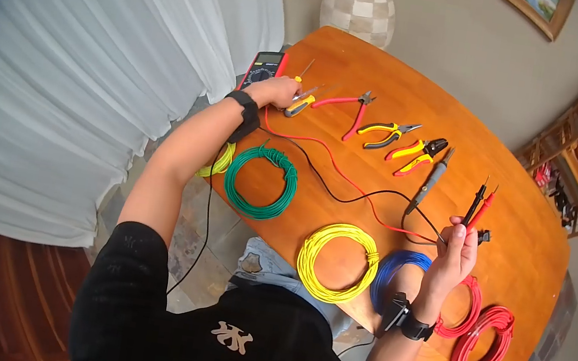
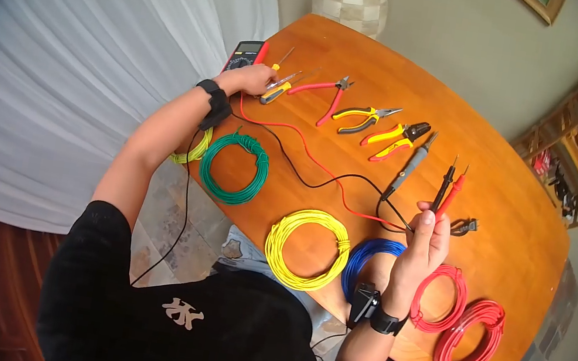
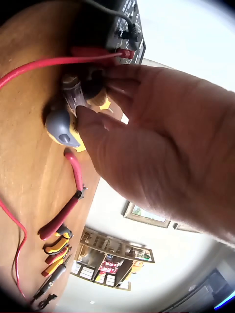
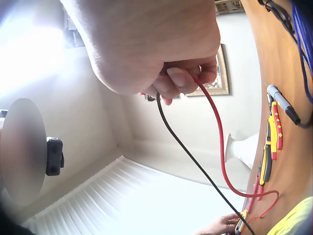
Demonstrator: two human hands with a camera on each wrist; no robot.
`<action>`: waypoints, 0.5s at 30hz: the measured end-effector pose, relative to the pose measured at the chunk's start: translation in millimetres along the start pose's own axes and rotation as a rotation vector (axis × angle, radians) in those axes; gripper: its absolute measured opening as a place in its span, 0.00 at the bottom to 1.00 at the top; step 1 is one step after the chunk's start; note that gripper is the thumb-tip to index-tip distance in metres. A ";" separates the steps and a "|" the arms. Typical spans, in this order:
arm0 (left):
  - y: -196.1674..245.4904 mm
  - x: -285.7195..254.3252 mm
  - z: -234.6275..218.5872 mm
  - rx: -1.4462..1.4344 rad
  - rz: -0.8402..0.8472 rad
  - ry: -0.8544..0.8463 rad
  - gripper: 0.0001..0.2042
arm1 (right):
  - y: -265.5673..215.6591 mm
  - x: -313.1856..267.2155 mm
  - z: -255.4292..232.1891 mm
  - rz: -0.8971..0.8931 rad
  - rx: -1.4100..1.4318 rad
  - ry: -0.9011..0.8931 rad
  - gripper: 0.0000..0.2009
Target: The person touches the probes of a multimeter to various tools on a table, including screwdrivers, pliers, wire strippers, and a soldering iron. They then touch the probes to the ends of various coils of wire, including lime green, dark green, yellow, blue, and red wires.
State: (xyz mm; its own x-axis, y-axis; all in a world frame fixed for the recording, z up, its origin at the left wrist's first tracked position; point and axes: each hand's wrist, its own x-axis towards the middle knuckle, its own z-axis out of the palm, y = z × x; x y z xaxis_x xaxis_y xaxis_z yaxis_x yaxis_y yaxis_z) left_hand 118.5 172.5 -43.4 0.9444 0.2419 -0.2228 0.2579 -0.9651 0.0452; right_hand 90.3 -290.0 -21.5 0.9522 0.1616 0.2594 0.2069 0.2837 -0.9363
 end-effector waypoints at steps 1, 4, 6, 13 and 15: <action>-3.2 -0.8 -2.8 -0.020 0.051 -0.041 0.18 | -1.8 -1.7 1.1 -0.003 -0.013 -0.003 0.11; -4.4 2.4 5.2 -0.018 0.159 0.006 0.17 | -0.9 -4.7 2.6 0.014 -0.024 0.001 0.10; 0.8 1.9 11.8 -0.089 0.058 0.106 0.16 | 0.8 -6.2 4.0 0.037 -0.024 -0.005 0.10; -8.9 -10.1 -4.4 -0.360 -0.178 0.225 0.11 | 6.1 -2.9 4.4 0.036 -0.016 -0.027 0.10; -14.8 -16.7 -9.1 -0.581 -0.225 0.216 0.14 | 3.2 -1.6 4.2 0.034 -0.034 -0.018 0.10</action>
State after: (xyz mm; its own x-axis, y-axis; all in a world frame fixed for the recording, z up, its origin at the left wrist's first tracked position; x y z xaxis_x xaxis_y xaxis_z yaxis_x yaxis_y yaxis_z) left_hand 100.8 183.6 -31.5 0.8584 0.5049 -0.0902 0.4651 -0.6920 0.5521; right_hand 88.5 -285.3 -23.9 0.9545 0.1878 0.2315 0.1825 0.2460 -0.9519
